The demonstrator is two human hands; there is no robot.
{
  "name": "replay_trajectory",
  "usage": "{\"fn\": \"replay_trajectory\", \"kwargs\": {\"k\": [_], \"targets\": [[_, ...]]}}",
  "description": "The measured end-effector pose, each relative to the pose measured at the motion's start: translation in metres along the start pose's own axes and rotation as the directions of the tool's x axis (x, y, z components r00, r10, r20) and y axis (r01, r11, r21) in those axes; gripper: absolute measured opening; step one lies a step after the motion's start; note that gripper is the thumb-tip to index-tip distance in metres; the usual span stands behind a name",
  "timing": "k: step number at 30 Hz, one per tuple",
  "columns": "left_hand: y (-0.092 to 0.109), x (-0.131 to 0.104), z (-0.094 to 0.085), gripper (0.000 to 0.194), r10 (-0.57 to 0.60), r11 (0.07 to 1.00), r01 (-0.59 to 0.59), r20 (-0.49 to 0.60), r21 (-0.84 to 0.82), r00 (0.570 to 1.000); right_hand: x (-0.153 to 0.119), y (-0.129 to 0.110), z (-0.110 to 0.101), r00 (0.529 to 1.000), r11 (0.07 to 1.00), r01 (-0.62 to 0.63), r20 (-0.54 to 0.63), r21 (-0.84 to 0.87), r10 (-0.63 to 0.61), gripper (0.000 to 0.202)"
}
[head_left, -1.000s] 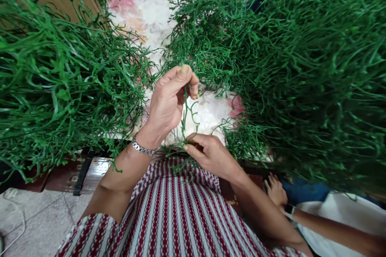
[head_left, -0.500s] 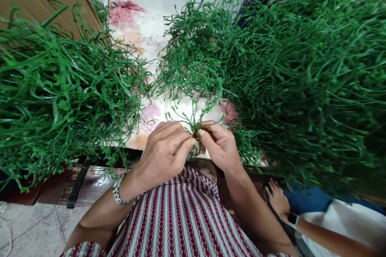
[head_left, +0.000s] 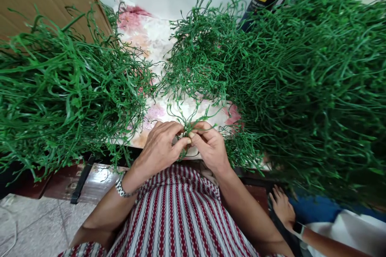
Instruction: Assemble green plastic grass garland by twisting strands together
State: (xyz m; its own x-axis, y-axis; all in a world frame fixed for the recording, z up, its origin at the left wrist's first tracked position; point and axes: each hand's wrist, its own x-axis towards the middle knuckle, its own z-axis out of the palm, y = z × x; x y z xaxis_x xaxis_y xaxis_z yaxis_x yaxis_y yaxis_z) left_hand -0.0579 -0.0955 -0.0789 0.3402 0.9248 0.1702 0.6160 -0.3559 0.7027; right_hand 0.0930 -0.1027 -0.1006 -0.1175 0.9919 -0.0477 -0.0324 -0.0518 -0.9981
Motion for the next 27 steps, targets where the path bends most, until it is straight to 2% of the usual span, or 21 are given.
{"fn": "replay_trajectory", "kwargs": {"k": [2,6,9,12,15,18,20,23,25,27], "targets": [[-0.001,-0.001,0.0,0.007,0.004,0.999,-0.003,-0.005,0.047,1.0,0.0,-0.001,0.001,0.999,0.998,-0.05,-0.004,0.043,0.05,0.015],[0.007,-0.007,0.001,0.015,0.046,0.974,-0.017,-0.126,0.224,0.991,0.003,-0.008,0.002,0.996,0.997,-0.072,-0.045,-0.008,0.072,0.016],[0.015,-0.009,0.0,0.015,0.1,0.948,-0.075,-0.066,0.309,0.993,0.004,-0.014,0.003,0.998,0.99,-0.018,-0.061,-0.138,0.01,0.016],[0.017,-0.006,0.0,0.008,0.057,0.94,-0.049,-0.013,0.337,0.998,0.005,-0.016,0.002,0.999,0.962,0.051,-0.004,-0.268,-0.054,0.014],[0.011,-0.001,0.001,0.008,-0.03,0.974,0.038,-0.039,0.225,0.999,0.005,-0.018,-0.002,0.992,0.916,0.114,0.098,-0.386,-0.082,0.015],[-0.001,0.005,0.0,0.006,-0.167,0.98,0.161,-0.042,-0.114,0.985,0.007,-0.022,-0.007,0.977,0.845,0.205,0.148,-0.494,-0.151,0.016],[-0.008,0.008,-0.002,0.005,-0.262,0.897,0.237,-0.017,-0.374,0.965,0.009,-0.025,-0.01,0.956,0.788,0.29,0.133,-0.543,-0.261,0.014],[-0.016,0.01,-0.008,0.01,-0.353,0.672,0.299,0.061,-0.677,0.934,0.013,-0.028,-0.013,0.895,0.67,0.425,0.169,-0.609,-0.414,0.016],[-0.018,0.01,-0.012,0.017,-0.379,0.499,0.341,0.153,-0.797,0.913,0.014,-0.028,-0.013,0.863,0.614,0.486,0.233,-0.621,-0.447,0.018],[-0.02,0.008,-0.016,0.022,-0.38,0.355,0.405,0.266,-0.842,0.886,0.014,-0.026,-0.014,0.846,0.598,0.52,0.268,-0.61,-0.462,0.02]]}}
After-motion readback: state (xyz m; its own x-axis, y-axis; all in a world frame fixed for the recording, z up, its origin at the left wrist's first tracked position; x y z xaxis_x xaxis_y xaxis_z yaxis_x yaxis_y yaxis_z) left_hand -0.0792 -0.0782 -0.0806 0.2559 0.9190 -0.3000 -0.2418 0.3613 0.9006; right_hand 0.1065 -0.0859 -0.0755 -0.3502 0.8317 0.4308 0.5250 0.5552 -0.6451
